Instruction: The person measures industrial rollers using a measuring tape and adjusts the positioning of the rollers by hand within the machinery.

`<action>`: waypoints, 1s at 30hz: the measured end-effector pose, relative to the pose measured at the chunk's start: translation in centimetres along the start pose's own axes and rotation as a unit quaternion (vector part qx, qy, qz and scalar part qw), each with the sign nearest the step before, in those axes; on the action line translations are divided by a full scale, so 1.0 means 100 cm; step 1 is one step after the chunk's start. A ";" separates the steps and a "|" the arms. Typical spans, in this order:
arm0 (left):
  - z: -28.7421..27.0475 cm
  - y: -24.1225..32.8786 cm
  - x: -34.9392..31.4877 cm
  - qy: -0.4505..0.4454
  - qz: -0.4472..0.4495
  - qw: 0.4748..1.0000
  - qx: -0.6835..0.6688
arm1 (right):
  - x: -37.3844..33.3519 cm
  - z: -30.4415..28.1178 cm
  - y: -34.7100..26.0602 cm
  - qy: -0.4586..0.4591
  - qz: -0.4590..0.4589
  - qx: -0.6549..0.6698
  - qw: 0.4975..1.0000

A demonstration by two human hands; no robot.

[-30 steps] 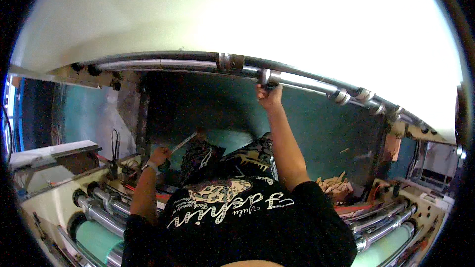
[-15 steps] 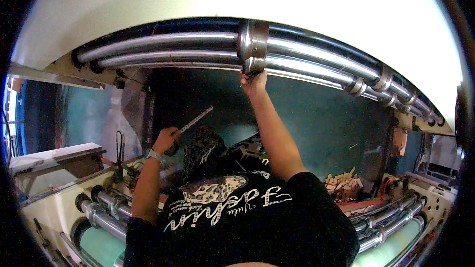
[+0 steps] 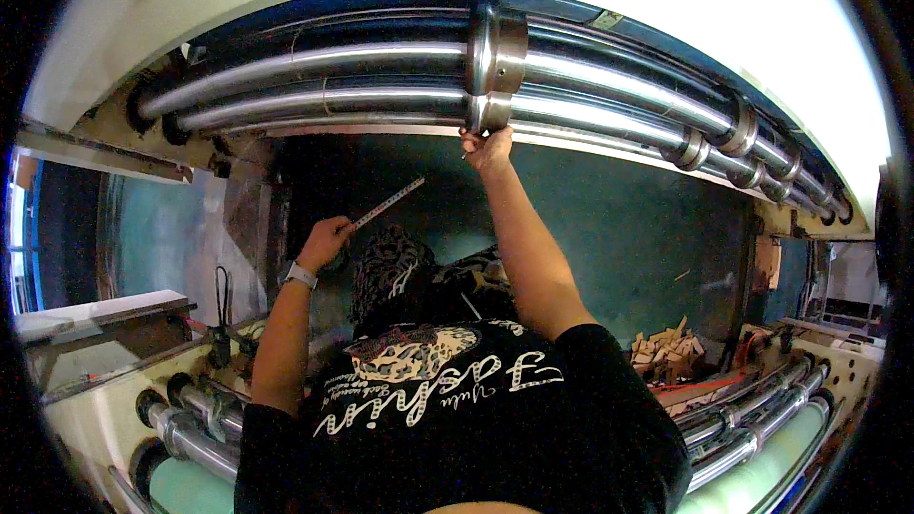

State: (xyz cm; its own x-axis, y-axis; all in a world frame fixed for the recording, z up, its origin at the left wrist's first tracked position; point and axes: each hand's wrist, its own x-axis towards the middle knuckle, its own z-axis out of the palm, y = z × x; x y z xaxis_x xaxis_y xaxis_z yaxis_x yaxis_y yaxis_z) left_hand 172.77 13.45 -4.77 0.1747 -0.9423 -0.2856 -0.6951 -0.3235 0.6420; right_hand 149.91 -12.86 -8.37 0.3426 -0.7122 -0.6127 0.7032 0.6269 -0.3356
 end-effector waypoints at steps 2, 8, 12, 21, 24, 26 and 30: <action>0.000 -0.007 0.005 0.004 0.006 1.000 -0.003 | 0.000 0.002 0.003 0.010 -0.009 -0.001 1.000; -0.003 -0.001 0.011 -0.003 0.022 1.000 0.000 | 0.006 -0.006 0.006 0.009 0.006 -0.023 1.000; -0.004 0.001 0.011 0.025 0.053 0.998 0.013 | 0.004 -0.003 0.009 0.002 0.004 -0.014 1.000; -0.022 0.040 0.033 0.008 0.099 0.995 -0.031 | -0.020 -0.024 -0.023 -0.036 0.032 -0.255 0.966; -0.027 0.088 0.047 -0.013 0.156 0.988 -0.015 | -0.074 -0.033 -0.049 -0.044 -0.089 -0.298 0.949; -0.018 0.123 0.065 -0.048 0.185 0.981 -0.030 | -0.111 -0.032 -0.065 -0.093 -0.201 -0.285 0.933; 0.024 0.172 0.112 -0.131 0.229 0.960 -0.093 | -0.128 -0.053 -0.100 -0.045 -0.345 -0.375 0.859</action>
State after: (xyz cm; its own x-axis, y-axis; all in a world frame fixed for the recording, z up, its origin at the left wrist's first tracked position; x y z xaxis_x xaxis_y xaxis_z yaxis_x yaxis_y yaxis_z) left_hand 161.14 -2.45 1.34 -0.3172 -0.9434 -0.0965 -0.5174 0.0868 0.8513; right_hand 135.18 -8.33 -1.01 0.0761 -0.9965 -0.0359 0.1697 0.0484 -0.9843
